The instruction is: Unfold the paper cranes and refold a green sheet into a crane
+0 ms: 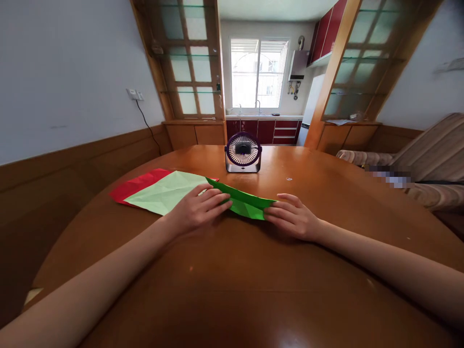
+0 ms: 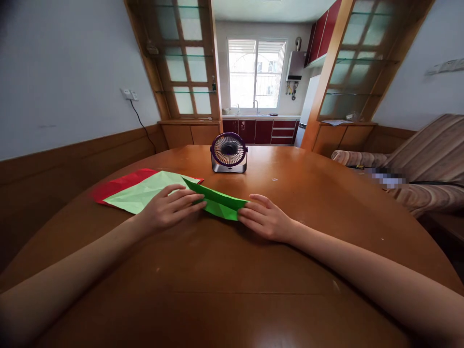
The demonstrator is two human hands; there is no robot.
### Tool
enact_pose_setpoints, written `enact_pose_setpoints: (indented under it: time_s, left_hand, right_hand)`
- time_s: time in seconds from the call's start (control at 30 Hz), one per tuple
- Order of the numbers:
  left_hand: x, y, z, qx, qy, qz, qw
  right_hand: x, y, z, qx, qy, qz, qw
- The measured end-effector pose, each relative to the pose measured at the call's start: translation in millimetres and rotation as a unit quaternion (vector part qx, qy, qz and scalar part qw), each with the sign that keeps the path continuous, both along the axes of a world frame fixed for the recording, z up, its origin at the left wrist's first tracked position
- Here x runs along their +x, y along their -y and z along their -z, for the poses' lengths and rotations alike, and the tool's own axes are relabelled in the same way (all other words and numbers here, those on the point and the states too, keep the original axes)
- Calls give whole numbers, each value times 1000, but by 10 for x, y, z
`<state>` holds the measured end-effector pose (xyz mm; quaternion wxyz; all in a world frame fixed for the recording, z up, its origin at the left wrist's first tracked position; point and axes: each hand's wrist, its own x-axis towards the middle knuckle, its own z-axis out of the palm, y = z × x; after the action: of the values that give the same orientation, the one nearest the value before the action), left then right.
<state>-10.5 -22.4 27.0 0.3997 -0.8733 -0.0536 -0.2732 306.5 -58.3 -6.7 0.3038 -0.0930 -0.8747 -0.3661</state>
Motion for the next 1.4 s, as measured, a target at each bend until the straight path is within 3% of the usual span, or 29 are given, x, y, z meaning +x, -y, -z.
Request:
enact_pose_setpoints:
  time_s: [0.2,0.57,0.67,0.87,1.03,1.2,1.4]
  left_hand:
    - [-100,-66,-68,-13,-13,-19,1000]
    - [-201,-157,-35,-20,54,6,998]
    - [-177,-159,-2,-62,94,2,994]
    - [-20,-66,108,-247,179,47,951]
    - [127,44,184,-331,224,110,910]
    - [279,191,197,-366,266,120,884]
    - [396,318,202,-346,290,95,887]
  right_hand:
    - [7,-4,-6,-21,-5,7,1000]
    - [26,-30,-4,2,-5,7,1000]
    - [38,-44,11,-2,-6,8,1000]
    - [36,-41,16,6,5,18,1000]
    - [-3,-12,-22,26,21,11,999]
    - [-80,8,-57,44,26,-3,999]
    - [-172,26,-76,49,-7,-12,999]
